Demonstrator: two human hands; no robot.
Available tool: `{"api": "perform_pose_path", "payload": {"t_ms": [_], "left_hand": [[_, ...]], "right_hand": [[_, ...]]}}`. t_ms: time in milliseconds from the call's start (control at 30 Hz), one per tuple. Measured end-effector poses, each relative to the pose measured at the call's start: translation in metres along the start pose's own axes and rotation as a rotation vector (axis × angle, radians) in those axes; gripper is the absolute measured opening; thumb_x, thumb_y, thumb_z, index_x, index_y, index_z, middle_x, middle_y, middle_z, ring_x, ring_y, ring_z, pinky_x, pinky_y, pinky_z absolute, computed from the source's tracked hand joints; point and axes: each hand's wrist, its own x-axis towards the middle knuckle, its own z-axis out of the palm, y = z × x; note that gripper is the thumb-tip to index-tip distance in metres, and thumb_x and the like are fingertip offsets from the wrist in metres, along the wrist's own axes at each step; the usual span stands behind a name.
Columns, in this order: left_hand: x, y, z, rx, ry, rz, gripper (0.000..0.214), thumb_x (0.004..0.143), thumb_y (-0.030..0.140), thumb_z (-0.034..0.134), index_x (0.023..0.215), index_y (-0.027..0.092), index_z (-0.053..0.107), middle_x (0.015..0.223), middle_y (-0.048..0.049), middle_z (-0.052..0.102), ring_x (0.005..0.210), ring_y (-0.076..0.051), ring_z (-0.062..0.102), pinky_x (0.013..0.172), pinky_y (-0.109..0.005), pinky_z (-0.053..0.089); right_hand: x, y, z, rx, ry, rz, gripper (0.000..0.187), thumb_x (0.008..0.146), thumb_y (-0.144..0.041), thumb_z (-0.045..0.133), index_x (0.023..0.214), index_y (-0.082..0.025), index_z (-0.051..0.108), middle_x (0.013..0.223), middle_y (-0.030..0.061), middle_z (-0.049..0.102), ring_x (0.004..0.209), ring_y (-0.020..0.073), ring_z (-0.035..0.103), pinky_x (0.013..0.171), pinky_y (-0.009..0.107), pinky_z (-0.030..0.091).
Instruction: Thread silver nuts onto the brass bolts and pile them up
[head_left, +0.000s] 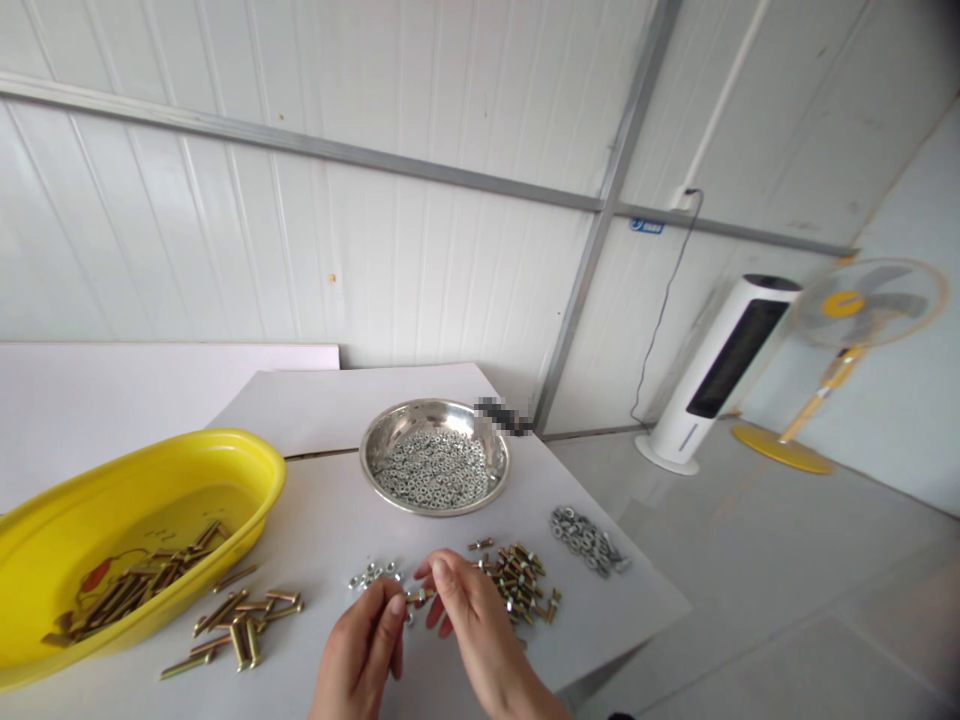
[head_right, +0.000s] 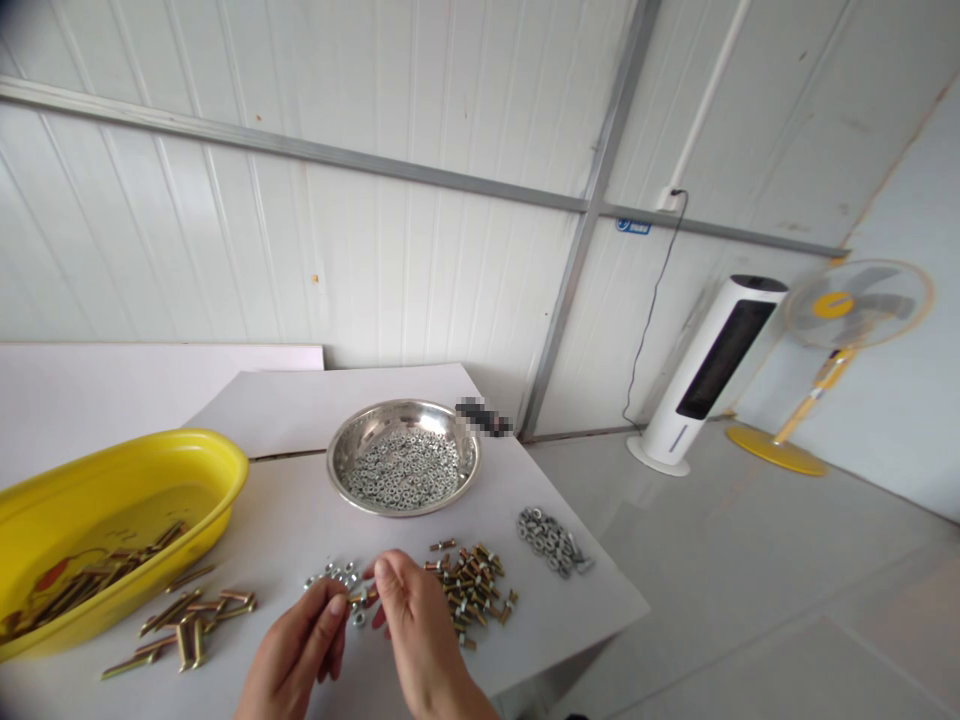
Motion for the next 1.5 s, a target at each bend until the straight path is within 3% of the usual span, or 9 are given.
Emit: {"api": "perform_pose_path", "payload": {"t_ms": [100, 267, 433, 733, 1100, 1200, 1300, 1367, 1500], "left_hand": [[0.002, -0.003, -0.002, -0.018, 0.025, -0.026, 0.039, 0.094, 0.05, 0.051, 0.068, 0.022, 0.055, 0.048, 0.0036, 0.052, 0.048, -0.014, 0.046, 0.05, -0.022, 0.036], [0.003, -0.004, -0.003, -0.111, 0.03, -0.089, 0.04, 0.092, 0.054, 0.052, 0.07, 0.021, 0.056, 0.048, 0.0052, 0.049, 0.045, -0.013, 0.045, 0.047, -0.021, 0.037], [0.002, -0.004, -0.002, -0.127, 0.008, -0.102, 0.042, 0.09, 0.057, 0.052, 0.067, 0.021, 0.054, 0.046, 0.005, 0.049, 0.045, -0.013, 0.045, 0.048, -0.022, 0.037], [0.002, -0.005, -0.004, -0.04, 0.013, -0.024, 0.038, 0.094, 0.05, 0.051, 0.069, 0.021, 0.055, 0.048, 0.004, 0.05, 0.048, -0.013, 0.045, 0.05, -0.021, 0.036], [-0.003, -0.002, 0.0, -0.033, -0.073, -0.008, 0.036, 0.094, 0.048, 0.05, 0.072, 0.021, 0.056, 0.051, 0.0037, 0.051, 0.047, -0.014, 0.046, 0.05, -0.022, 0.038], [-0.002, -0.004, -0.001, -0.015, -0.066, -0.023, 0.038, 0.096, 0.048, 0.047, 0.07, 0.021, 0.054, 0.048, 0.0039, 0.052, 0.047, -0.013, 0.047, 0.051, -0.022, 0.038], [0.0, -0.006, -0.002, -0.041, -0.03, -0.031, 0.04, 0.095, 0.049, 0.048, 0.068, 0.021, 0.053, 0.047, 0.0044, 0.051, 0.047, -0.013, 0.047, 0.05, -0.021, 0.038], [0.001, -0.006, -0.003, -0.087, -0.007, -0.047, 0.04, 0.095, 0.049, 0.05, 0.067, 0.02, 0.052, 0.048, 0.0054, 0.05, 0.045, -0.012, 0.046, 0.048, -0.02, 0.037], [0.002, -0.007, -0.003, -0.142, 0.003, -0.081, 0.04, 0.094, 0.05, 0.05, 0.068, 0.02, 0.052, 0.048, 0.0064, 0.048, 0.044, -0.011, 0.046, 0.047, -0.02, 0.038]], "right_hand": [[0.002, -0.006, -0.003, -0.007, 0.002, -0.064, 0.026, 0.091, -0.036, 0.062, 0.111, -0.02, 0.064, 0.098, 0.0061, 0.07, 0.078, 0.0182, 0.066, 0.063, 0.024, 0.051], [0.005, -0.006, 0.0, -0.111, 0.018, -0.178, 0.043, 0.068, 0.004, 0.06, 0.101, -0.023, 0.068, 0.101, 0.0007, 0.07, 0.076, 0.0142, 0.066, 0.066, 0.022, 0.05], [0.007, -0.004, 0.001, -0.13, 0.027, -0.197, 0.03, 0.071, 0.003, 0.059, 0.082, -0.021, 0.072, 0.085, -0.0004, 0.07, 0.072, 0.0139, 0.066, 0.063, 0.02, 0.049], [0.0, -0.008, -0.002, -0.097, -0.07, -0.106, 0.01, 0.089, -0.025, 0.064, 0.092, -0.017, 0.07, 0.076, 0.0024, 0.072, 0.071, 0.018, 0.068, 0.065, 0.023, 0.049], [-0.002, 0.013, 0.007, -0.075, -0.07, 0.028, 0.064, 0.103, -0.051, 0.034, 0.051, -0.018, 0.052, 0.046, -0.0013, 0.051, 0.046, 0.0127, 0.055, 0.054, 0.022, 0.041], [-0.001, 0.004, 0.002, -0.013, -0.039, -0.031, 0.051, 0.103, -0.048, 0.035, 0.076, -0.018, 0.065, 0.064, 0.0011, 0.063, 0.059, 0.015, 0.061, 0.057, 0.022, 0.044], [0.001, -0.007, -0.002, -0.007, -0.043, -0.1, 0.017, 0.096, -0.034, 0.056, 0.103, -0.021, 0.065, 0.089, 0.0023, 0.069, 0.078, 0.0165, 0.065, 0.066, 0.023, 0.049], [0.002, -0.01, -0.001, -0.048, -0.033, -0.135, 0.027, 0.082, -0.013, 0.069, 0.106, -0.023, 0.065, 0.101, 0.0008, 0.069, 0.082, 0.0156, 0.066, 0.069, 0.022, 0.05], [0.004, -0.006, 0.004, -0.115, 0.008, -0.19, 0.038, 0.068, 0.007, 0.062, 0.09, -0.022, 0.069, 0.092, -0.0026, 0.069, 0.074, 0.0123, 0.065, 0.065, 0.019, 0.048]]}}
